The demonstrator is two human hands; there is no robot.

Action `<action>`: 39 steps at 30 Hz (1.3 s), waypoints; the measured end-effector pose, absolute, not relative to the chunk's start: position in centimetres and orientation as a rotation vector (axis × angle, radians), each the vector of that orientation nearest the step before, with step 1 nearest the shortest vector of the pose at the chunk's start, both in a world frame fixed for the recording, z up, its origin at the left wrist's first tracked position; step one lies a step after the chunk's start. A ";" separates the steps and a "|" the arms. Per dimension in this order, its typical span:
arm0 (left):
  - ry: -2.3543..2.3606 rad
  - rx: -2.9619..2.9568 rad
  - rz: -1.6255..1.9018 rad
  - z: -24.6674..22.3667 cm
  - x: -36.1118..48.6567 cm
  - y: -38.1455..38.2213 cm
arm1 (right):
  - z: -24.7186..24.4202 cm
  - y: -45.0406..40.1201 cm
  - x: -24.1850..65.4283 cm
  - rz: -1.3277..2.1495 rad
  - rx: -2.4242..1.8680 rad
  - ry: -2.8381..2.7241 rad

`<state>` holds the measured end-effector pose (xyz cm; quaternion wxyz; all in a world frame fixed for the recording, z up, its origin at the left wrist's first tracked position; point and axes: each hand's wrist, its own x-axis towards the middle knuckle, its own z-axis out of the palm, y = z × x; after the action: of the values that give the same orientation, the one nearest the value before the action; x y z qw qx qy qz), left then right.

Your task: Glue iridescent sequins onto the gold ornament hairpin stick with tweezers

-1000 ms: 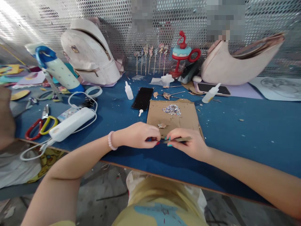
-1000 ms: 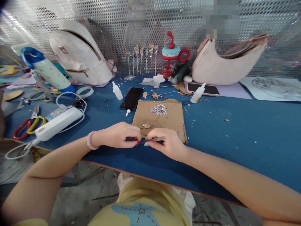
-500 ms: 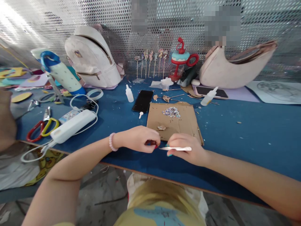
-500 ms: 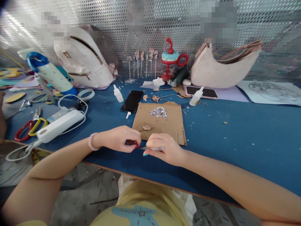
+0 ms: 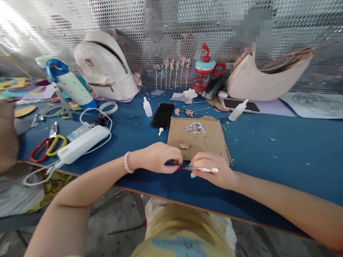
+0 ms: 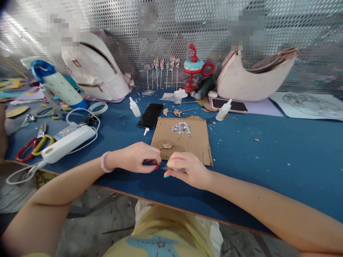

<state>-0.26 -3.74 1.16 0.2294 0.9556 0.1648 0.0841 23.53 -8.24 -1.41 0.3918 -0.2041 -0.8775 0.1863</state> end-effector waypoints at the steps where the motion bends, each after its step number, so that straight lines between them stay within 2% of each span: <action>1: 0.450 2.633 0.225 1.2 -0.3 -3.7 | -1.4 -8.2 23.5 0.473 -0.511 -2.225; 15: 0.482 2.645 0.256 1.0 -0.3 -3.7 | -1.7 -8.0 23.3 0.388 -0.473 -2.212; 29: 0.744 2.348 0.580 0.5 0.8 -4.3 | -1.4 -8.3 23.5 0.180 -0.592 -2.123; 39: 0.686 2.347 0.512 1.0 0.7 -4.2 | -1.1 -8.3 23.7 0.168 -0.600 -2.128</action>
<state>0.66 -4.18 1.04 0.3159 0.8914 0.2603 0.1946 23.69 -8.27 -1.13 0.4457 -0.2422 -0.8591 0.0677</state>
